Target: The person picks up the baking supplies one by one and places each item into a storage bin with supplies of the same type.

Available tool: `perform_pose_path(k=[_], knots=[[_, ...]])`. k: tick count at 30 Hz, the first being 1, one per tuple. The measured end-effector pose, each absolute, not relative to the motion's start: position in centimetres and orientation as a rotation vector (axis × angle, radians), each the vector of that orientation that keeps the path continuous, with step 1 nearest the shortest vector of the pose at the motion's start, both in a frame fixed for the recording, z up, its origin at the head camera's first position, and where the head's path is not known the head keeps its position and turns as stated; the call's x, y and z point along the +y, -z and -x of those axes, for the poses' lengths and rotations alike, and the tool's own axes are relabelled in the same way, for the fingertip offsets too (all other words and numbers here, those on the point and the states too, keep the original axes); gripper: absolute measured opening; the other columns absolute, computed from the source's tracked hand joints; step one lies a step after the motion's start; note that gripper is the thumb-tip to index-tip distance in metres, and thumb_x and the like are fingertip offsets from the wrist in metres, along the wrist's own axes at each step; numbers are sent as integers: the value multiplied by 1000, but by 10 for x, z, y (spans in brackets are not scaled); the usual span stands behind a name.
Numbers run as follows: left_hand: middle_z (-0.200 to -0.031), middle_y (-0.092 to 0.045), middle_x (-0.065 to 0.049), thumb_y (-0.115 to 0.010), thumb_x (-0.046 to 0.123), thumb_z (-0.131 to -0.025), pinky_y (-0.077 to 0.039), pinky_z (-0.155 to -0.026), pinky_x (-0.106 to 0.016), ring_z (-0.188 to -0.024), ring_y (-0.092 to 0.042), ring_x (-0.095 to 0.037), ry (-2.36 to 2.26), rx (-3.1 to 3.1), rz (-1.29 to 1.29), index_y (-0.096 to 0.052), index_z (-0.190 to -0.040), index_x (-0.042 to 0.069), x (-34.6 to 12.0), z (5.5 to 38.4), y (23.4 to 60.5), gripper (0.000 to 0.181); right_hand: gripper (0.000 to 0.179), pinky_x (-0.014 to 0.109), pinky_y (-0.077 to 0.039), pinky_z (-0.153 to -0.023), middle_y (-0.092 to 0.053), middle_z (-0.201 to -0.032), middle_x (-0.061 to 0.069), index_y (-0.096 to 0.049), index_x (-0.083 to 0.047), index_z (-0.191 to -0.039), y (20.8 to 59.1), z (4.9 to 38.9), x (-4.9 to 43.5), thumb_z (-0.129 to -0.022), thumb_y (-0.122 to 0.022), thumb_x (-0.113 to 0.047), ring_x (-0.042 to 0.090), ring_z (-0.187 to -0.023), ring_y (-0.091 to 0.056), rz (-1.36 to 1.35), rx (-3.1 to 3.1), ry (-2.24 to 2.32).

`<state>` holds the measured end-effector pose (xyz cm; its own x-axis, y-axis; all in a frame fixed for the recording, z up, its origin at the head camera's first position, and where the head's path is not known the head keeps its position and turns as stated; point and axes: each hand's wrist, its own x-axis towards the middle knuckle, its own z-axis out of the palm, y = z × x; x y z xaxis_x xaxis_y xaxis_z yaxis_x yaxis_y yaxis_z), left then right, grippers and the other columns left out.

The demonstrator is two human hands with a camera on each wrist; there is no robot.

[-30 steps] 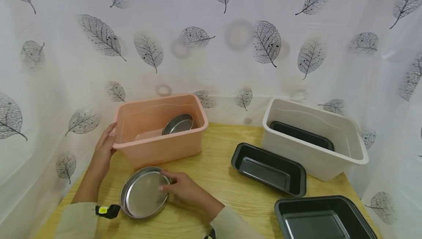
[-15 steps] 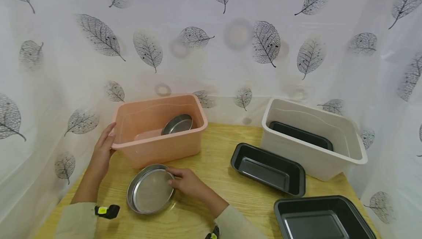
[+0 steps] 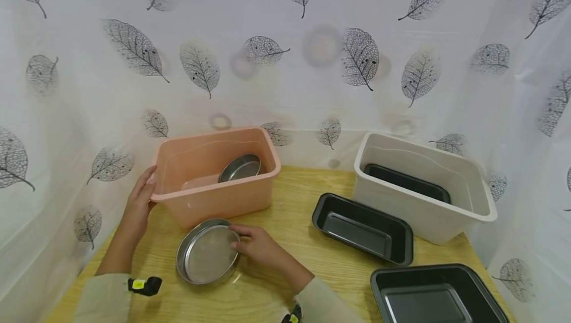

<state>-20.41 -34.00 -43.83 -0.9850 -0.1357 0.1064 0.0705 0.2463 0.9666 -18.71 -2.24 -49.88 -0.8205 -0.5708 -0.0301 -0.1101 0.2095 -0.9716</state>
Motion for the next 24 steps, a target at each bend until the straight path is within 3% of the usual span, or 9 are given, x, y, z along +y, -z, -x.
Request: perform_pose_path(k=[5,12,19,24], knots=[[-171,-11,-2,-31,53,-107,-38,-98,-14,-142,-34,-18,1836,-2346,-50,-17,-162,35,-341,204,438,59,46,31,-49,-104,-56,-148,6,-61,-10,-141,495,188,-19,-96,-69,-15,25,-140,-48,642,2171,1614],[-170,-12,-6,-33,50,-108,-39,-86,-5,-137,-37,-16,1885,-2298,-29,-19,-162,33,-341,205,438,59,47,43,-44,-111,-57,-147,2,-59,-14,-143,483,186,-12,-97,-68,-19,26,-142,-45,647,2197,1587],[-170,-13,-6,-34,51,-107,-38,-87,-7,-135,-38,-13,1884,-2297,-43,-19,-162,34,-341,205,438,59,48,52,-42,-111,-59,-145,1,-61,-18,-141,472,185,-8,-94,-72,-21,28,-141,-46,646,2207,1610],[-171,-11,-4,-32,53,-107,-36,-105,-18,-140,-36,-17,1873,-2317,-61,-18,-162,35,-341,204,439,59,48,53,-40,-113,-57,-147,1,-61,-18,-141,461,184,-6,-95,-72,-19,27,-142,-45,686,2188,1625]])
